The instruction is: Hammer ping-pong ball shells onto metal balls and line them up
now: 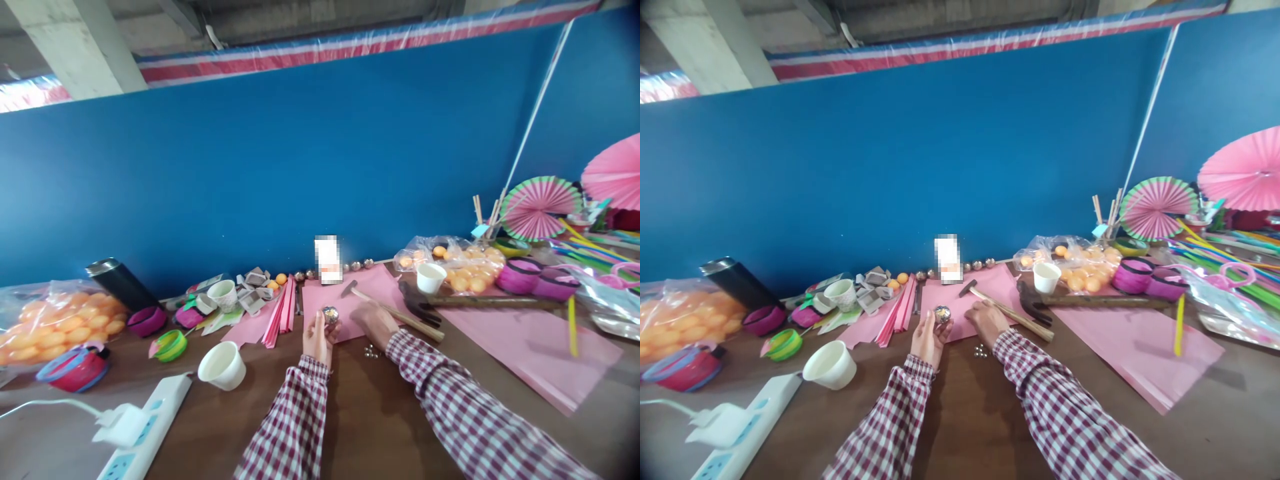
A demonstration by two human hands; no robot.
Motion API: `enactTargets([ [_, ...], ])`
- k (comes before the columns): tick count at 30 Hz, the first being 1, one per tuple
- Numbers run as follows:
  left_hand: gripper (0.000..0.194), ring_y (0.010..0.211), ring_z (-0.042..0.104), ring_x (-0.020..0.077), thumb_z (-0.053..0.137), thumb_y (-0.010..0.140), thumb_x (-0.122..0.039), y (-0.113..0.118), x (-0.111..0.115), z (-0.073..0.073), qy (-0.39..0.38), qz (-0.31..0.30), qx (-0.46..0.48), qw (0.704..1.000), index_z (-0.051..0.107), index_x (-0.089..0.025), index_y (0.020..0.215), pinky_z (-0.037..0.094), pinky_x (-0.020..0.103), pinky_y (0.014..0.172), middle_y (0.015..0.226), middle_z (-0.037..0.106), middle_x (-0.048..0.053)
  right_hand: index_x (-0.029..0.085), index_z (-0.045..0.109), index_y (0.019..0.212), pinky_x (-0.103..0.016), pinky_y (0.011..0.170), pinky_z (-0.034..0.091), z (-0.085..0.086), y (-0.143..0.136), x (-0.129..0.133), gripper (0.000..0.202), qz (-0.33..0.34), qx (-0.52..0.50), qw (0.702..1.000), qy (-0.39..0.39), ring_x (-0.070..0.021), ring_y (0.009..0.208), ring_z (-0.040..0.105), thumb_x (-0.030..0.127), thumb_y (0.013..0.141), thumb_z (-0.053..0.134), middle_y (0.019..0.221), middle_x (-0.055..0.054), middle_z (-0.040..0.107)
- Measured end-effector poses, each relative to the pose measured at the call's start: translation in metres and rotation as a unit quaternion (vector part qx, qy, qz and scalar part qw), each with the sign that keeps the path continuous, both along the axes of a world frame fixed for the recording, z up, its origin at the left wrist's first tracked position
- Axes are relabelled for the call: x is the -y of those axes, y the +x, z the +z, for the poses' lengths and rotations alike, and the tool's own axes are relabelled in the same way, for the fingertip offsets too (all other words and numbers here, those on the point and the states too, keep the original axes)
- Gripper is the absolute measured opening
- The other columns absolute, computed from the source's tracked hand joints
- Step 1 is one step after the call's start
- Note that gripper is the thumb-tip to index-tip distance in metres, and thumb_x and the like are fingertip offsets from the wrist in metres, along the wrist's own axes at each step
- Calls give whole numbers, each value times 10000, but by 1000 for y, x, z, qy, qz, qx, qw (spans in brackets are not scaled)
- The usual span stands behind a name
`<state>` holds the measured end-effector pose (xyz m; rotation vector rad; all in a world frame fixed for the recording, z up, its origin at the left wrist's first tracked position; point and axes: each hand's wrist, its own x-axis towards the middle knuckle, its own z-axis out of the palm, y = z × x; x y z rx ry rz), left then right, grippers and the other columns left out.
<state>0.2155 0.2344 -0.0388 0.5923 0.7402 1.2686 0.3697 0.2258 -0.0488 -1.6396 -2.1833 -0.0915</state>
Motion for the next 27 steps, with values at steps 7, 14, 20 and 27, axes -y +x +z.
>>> enactTargets([
  [7,372,676,616,118,667,631,-212,2,2,-1,22,-43,-17,999,556,-141,980,512,223,619,839,632,59,178,598,721,-281,702,377,0,7,4,202,-14,-43,999,10,-156,712,525,196,805,416,738,-51,607],
  [14,476,595,603,95,705,585,-244,4,3,-8,48,-61,-75,994,499,-164,1007,505,222,570,864,609,44,168,563,802,-253,619,423,17,0,20,180,0,-335,942,14,-128,671,534,297,787,439,748,-24,603],
  [20,399,734,612,140,678,612,-289,3,6,-10,90,-85,-94,988,502,-171,950,509,279,650,900,601,56,151,545,727,-240,528,441,17,-7,23,250,22,-518,850,-88,-90,529,492,387,757,466,618,8,550],
  [27,454,710,613,138,704,568,-298,5,3,-15,92,-70,-115,987,541,-150,965,510,290,659,865,629,69,152,549,745,-234,495,441,13,-7,22,259,14,-574,811,-112,-84,499,491,396,662,578,575,31,539],
])
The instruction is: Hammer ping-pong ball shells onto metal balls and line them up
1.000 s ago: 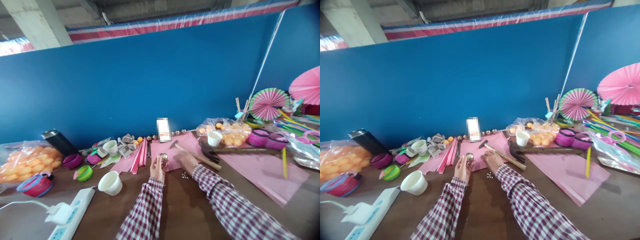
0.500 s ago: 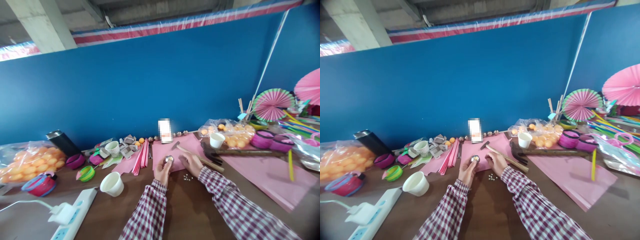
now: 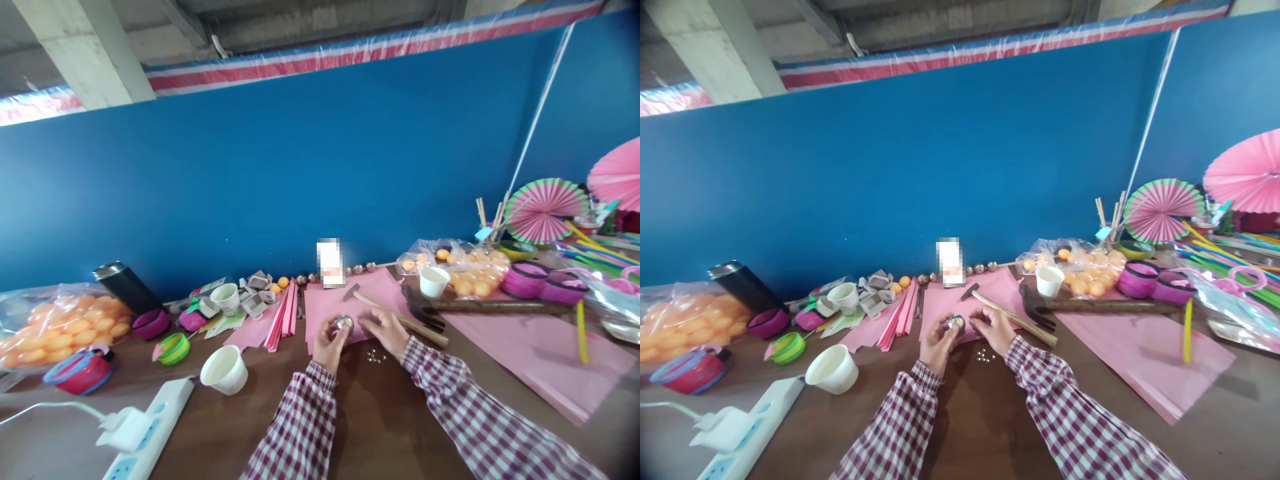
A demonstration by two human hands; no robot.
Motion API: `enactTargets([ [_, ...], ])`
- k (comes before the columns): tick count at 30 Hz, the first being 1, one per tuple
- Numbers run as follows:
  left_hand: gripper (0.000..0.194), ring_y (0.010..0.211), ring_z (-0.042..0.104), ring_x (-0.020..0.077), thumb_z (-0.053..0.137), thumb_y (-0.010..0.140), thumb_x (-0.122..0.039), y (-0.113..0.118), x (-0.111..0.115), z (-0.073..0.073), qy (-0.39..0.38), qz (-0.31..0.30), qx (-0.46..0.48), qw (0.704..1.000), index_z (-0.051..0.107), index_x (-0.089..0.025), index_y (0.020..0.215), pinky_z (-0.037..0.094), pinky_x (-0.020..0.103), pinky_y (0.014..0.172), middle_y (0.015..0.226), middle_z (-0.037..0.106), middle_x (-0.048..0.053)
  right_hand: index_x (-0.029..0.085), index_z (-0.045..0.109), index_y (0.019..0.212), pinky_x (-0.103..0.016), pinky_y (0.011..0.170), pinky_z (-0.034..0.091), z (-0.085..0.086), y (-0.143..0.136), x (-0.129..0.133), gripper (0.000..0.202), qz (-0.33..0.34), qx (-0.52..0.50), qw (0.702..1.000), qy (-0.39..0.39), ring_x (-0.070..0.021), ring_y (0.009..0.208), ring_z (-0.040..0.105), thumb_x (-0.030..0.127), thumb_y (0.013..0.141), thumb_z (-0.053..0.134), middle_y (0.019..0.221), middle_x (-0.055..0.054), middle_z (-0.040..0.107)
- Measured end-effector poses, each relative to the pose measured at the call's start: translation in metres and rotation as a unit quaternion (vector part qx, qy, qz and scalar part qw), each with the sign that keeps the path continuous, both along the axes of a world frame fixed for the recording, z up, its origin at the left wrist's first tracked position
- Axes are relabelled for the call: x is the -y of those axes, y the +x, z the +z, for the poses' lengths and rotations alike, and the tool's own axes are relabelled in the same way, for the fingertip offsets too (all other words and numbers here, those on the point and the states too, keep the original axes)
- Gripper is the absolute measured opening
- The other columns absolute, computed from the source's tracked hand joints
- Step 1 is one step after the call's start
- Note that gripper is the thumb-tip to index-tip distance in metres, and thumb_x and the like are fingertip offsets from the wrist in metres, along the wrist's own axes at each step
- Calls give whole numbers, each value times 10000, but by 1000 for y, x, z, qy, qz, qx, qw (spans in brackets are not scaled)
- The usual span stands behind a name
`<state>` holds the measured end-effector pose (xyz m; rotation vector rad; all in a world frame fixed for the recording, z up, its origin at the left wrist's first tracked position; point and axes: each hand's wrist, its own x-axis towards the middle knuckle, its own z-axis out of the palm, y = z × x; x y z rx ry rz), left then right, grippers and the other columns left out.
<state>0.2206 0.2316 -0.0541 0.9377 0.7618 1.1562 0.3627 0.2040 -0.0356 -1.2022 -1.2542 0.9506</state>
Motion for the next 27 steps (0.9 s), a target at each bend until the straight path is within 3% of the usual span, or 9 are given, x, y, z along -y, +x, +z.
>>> enactTargets([
  [5,445,765,617,164,705,561,-289,0,1,-1,31,20,-31,999,571,-143,960,507,299,703,875,647,91,146,573,742,-245,550,454,3,-1,2,249,3,30,999,19,-93,555,516,389,690,551,629,7,575],
  [14,437,806,616,186,725,530,-241,-2,0,4,11,28,-43,999,614,-139,941,495,319,749,897,656,100,146,569,739,-239,544,449,4,-2,2,260,1,-60,998,-13,-79,530,509,387,645,603,590,34,558],
  [21,449,809,606,180,679,596,-309,-2,-3,-6,51,18,-62,997,585,-149,1005,514,321,710,948,632,106,143,581,737,-251,562,465,3,2,1,280,-25,-34,999,-6,-91,561,527,399,626,608,629,13,582],
  [27,454,774,608,163,677,600,-315,-2,-4,-9,45,12,-51,998,578,-147,1010,521,305,674,944,628,104,148,549,732,-214,509,441,2,4,0,267,-48,-69,996,-18,-68,506,496,384,630,620,571,41,541],
])
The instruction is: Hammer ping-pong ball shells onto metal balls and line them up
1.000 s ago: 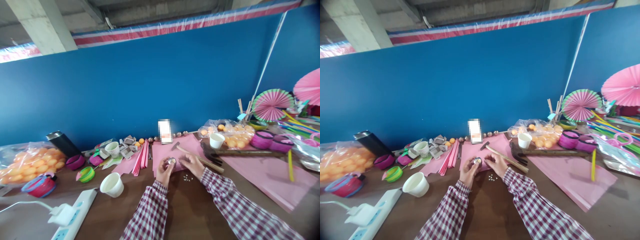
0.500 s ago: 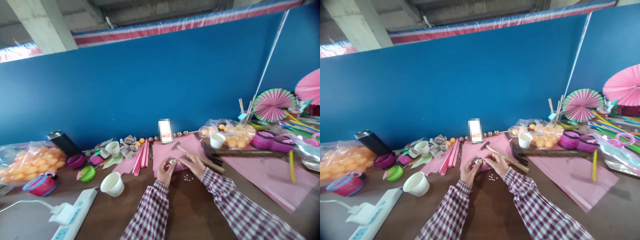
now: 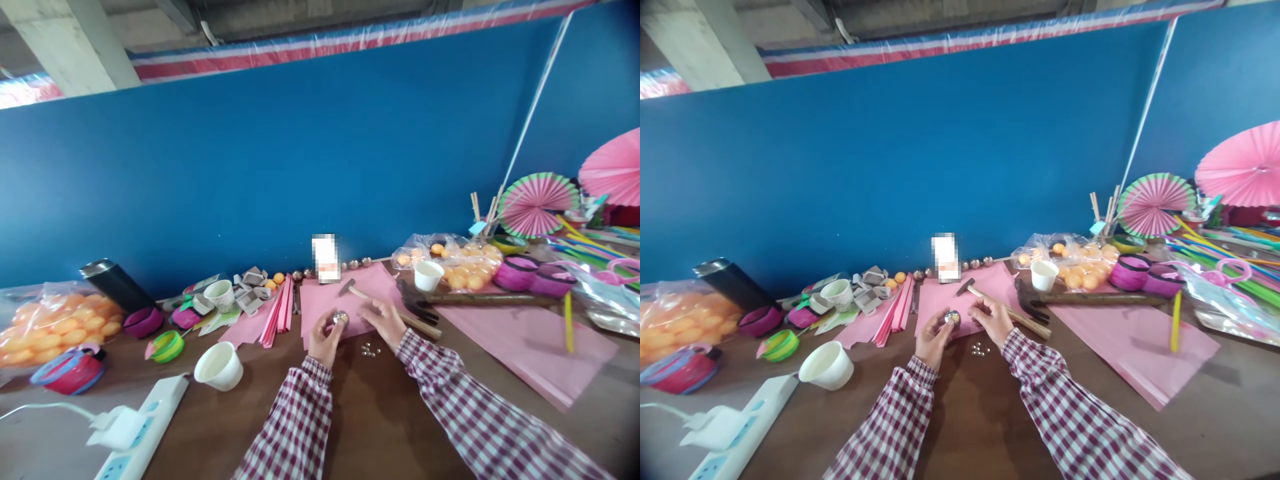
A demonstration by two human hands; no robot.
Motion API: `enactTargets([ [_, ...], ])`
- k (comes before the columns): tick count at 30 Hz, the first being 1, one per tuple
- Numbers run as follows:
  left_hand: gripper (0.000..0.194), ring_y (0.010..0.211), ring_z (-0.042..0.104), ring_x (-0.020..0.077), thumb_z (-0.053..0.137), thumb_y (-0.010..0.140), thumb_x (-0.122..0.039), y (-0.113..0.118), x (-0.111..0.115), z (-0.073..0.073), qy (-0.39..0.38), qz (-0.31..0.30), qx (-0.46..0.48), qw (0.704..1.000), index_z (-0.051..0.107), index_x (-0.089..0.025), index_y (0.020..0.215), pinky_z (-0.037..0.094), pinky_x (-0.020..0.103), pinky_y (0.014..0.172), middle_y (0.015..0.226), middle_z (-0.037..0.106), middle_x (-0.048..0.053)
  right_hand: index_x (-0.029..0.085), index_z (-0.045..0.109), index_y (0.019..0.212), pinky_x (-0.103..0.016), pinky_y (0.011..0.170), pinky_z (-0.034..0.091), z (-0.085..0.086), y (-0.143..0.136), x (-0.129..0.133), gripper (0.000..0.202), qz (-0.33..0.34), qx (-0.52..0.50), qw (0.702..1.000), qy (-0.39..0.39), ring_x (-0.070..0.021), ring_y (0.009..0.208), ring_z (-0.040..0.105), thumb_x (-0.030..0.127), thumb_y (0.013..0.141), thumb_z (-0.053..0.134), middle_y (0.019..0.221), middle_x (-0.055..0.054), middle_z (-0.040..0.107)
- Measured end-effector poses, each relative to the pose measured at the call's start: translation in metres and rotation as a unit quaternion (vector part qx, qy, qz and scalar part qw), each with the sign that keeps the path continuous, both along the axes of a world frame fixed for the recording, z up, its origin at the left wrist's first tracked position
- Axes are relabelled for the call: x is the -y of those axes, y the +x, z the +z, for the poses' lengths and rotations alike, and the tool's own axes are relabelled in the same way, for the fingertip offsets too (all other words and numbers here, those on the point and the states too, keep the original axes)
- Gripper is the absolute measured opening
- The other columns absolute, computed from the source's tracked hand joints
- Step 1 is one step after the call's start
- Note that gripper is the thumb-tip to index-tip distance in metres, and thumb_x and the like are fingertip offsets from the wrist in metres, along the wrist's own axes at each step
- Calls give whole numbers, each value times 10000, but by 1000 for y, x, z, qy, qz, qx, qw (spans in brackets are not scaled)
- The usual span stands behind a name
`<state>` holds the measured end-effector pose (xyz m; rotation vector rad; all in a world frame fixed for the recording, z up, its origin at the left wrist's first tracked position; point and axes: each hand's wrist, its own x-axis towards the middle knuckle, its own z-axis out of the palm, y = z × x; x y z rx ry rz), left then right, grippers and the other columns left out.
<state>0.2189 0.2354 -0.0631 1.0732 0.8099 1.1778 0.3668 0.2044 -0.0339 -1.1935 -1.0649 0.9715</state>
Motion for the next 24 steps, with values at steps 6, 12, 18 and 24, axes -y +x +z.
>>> enactTargets([
  [6,450,864,592,174,675,604,-292,-1,0,1,33,7,-34,999,579,-146,1020,477,308,776,1001,617,113,145,562,761,-244,563,466,1,-4,2,294,37,-17,999,-5,-80,545,525,391,616,632,648,16,580],
  [12,439,898,579,184,667,611,-292,-1,2,9,69,24,-91,993,584,-125,1008,445,320,821,958,636,111,144,573,724,-245,562,452,2,-4,2,272,48,30,998,15,-91,559,521,395,632,618,617,18,575],
  [18,408,873,596,191,690,578,-251,0,6,17,62,14,-85,994,597,-124,955,468,326,802,945,641,101,143,614,716,-265,618,437,0,-3,2,247,58,102,992,40,-118,623,535,381,652,602,686,-9,613],
  [24,377,896,595,190,677,581,-173,0,7,18,59,10,-83,995,603,-136,948,465,324,834,982,634,87,149,625,736,-289,710,442,-2,-4,2,226,71,109,991,43,-146,725,561,363,678,582,767,-32,638],
])
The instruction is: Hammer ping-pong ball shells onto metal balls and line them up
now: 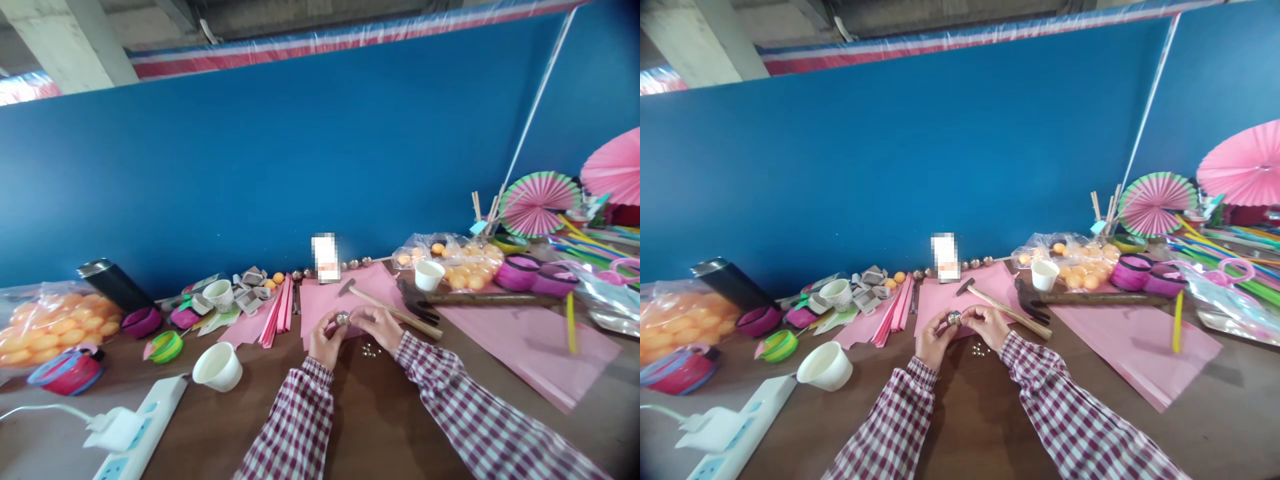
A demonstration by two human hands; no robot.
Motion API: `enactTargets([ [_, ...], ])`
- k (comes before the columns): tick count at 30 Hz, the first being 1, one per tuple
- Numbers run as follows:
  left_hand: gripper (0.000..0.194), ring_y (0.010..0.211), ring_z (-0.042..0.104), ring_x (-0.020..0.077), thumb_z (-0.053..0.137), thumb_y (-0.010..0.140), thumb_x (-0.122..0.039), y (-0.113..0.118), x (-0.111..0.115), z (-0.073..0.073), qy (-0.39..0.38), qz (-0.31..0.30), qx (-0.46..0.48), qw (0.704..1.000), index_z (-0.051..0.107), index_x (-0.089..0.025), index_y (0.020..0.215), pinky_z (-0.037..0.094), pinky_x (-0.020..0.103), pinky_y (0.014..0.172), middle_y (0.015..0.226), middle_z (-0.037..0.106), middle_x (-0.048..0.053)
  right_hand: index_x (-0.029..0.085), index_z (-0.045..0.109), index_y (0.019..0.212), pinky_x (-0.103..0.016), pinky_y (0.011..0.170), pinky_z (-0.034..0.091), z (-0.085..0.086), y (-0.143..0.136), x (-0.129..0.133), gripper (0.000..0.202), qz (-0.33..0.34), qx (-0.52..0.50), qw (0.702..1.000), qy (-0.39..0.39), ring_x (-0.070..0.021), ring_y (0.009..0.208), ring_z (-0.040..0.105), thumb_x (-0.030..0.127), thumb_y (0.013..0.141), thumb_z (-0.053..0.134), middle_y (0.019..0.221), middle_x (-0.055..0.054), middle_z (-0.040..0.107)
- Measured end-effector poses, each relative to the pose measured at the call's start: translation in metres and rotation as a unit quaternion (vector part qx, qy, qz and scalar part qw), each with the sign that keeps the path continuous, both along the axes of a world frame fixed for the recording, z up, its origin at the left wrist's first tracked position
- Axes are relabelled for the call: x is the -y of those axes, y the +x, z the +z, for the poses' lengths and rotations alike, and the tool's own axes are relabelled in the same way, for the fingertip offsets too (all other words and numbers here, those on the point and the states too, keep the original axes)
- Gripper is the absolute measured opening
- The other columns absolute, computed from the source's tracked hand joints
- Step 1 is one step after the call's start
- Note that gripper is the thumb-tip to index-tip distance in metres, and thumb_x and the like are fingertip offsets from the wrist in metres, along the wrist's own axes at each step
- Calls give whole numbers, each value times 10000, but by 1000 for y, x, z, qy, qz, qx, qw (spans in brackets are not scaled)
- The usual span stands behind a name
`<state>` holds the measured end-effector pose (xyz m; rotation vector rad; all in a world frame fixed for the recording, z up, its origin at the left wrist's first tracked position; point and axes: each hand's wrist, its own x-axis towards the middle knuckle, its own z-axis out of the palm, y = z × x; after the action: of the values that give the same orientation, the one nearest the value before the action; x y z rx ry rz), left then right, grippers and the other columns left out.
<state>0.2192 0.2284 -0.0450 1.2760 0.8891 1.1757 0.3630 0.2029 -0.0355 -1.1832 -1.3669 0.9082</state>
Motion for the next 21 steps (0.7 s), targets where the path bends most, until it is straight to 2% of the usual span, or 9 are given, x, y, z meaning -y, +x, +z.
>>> enactTargets([
  [21,358,896,599,188,645,601,-126,0,1,-1,13,-4,-4,1000,599,-131,956,467,332,843,997,635,88,147,618,739,-305,760,444,-3,2,-1,231,21,41,999,12,-159,782,571,366,712,551,822,-42,640],
])
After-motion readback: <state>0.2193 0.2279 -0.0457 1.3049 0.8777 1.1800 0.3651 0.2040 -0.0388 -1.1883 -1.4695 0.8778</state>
